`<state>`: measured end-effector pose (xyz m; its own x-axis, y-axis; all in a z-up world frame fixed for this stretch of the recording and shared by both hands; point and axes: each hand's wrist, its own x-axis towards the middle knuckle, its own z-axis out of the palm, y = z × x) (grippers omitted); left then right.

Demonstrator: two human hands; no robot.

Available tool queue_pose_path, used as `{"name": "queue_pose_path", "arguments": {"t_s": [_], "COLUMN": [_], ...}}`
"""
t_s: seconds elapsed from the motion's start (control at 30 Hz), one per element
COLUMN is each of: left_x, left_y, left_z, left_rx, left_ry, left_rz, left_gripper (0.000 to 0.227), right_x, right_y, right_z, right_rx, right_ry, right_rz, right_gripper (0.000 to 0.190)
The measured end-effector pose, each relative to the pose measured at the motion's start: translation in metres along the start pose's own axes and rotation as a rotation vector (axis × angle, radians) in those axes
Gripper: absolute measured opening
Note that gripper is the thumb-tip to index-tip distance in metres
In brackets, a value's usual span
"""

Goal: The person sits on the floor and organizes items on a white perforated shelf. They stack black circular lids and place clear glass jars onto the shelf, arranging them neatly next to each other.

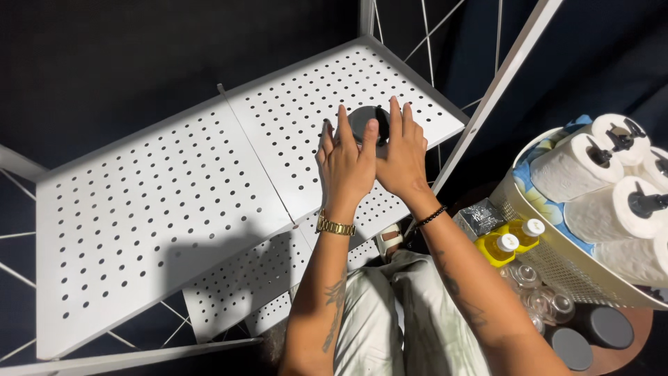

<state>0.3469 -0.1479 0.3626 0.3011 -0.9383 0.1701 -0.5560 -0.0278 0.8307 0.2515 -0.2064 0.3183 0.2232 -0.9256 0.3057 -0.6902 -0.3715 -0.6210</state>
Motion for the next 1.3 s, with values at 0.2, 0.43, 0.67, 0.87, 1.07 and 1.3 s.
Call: {"name": "queue_pose_path", "arguments": {"t_s": [0.2, 0.43, 0.67, 0.87, 1.07, 1.3], "left_x": [0.001, -0.001, -0.047, -0.114, -0.185, -0.251], "left_y": [-0.011, -0.038, -0.017, -0.019, -0.017, -0.030], "left_z": [0.000, 0.003, 0.040, 0.138, 0.227, 0.320], "left_rx": [-0.005, -0.436, -0.777, -0.778, -0.799, -0.700], "left_ry": [0.010, 0.108, -0.172, -0.377, -0.592, -0.883], "left_rz": [-0.004, 0.176, 0.405, 0.381, 0.333, 0.211], "left_gripper": [0.089, 0.065, 0.049, 0.036, 0.038, 0.068], "right_x": [0.005, -0.023, -0.106, -0.190, -0.277, -0.348], "right_y": [0.011, 0.021, 0.063, 0.132, 0.199, 0.247], "right_z": [0.012, -0.009, -0.045, -0.072, -0.101, -0.128], "right_rx": [0.081, 0.368, 0.334, 0.187, 0.115, -0.216], "right_ry": [0.031, 0.170, 0.495, 0.455, 0.474, 0.316], "right_rz": [0.036, -0.030, -0.133, 0.097, 0.427, 0.803], "right_gripper": [0.080, 0.082, 0.099, 0.104, 0.096, 0.086]}}
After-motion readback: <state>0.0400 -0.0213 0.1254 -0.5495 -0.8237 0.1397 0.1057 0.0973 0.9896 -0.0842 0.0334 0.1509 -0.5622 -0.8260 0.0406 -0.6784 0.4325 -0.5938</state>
